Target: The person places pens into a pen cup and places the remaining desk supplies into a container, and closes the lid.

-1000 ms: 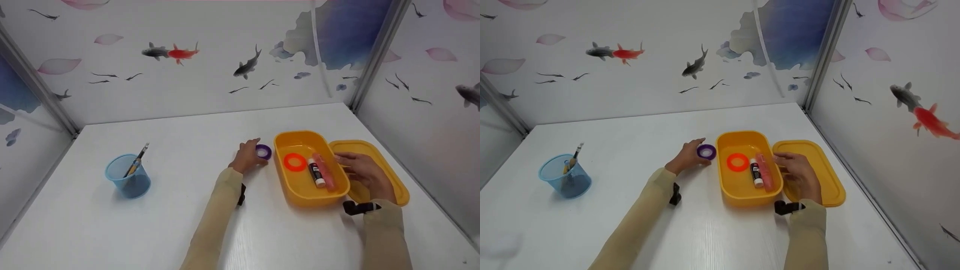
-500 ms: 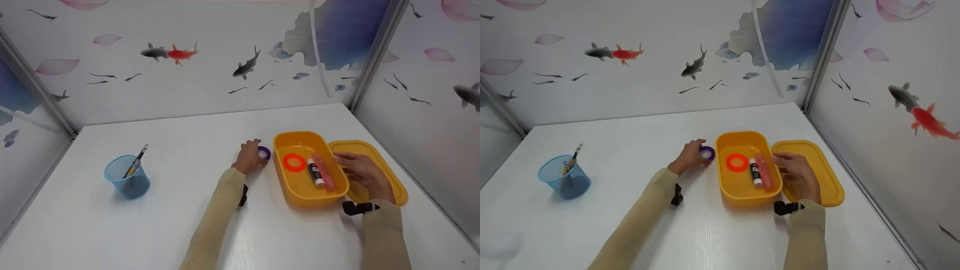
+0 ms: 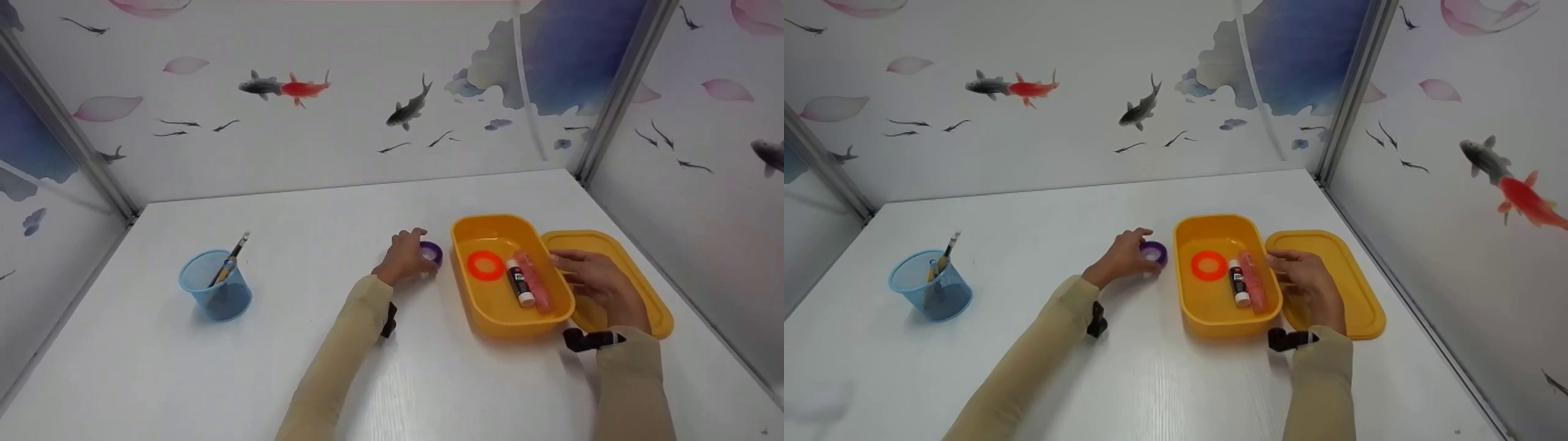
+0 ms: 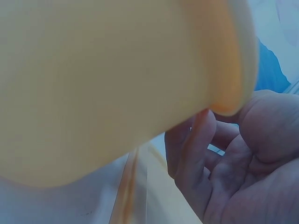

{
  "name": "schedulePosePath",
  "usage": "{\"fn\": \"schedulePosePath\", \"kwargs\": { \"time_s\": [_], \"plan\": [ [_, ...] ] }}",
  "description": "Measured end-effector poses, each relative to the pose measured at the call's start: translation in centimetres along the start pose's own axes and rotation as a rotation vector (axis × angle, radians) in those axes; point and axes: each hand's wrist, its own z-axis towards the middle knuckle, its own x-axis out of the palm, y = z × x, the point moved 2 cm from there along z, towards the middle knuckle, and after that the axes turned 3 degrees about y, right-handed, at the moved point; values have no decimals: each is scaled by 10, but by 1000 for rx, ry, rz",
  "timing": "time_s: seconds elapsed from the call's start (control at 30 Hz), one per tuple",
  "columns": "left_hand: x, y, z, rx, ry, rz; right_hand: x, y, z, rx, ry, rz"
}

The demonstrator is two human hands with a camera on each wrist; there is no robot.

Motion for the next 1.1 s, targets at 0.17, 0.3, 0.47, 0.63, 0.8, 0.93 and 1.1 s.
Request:
{"fn": "schedulePosePath", "kwargs": {
  "time_s": [0.17, 0.3, 0.47, 0.63, 0.8, 0.93, 1.1],
  "plan": [
    [-12, -1, -6, 49, 16, 7, 1, 1, 0, -16, 12, -18],
    [-21, -1, -8, 73, 10, 52, 1, 2, 1, -44, 14, -26],
    [-27, -4, -12, 78, 38, 70, 1, 0, 0, -45, 4, -23],
    [-30, -11, -19, 113, 63, 90, 0, -2, 0, -36, 5, -15],
    [-34, -20, -24, 147, 64, 116, -1, -1, 0, -22, 0, -16],
    [-38, -27, -26, 163, 70, 125, -1, -1, 1, -10, -8, -12],
    [-41, -33, -29, 172, 76, 116, -1, -1, 0, -18, 4, -17]
  ]
}}
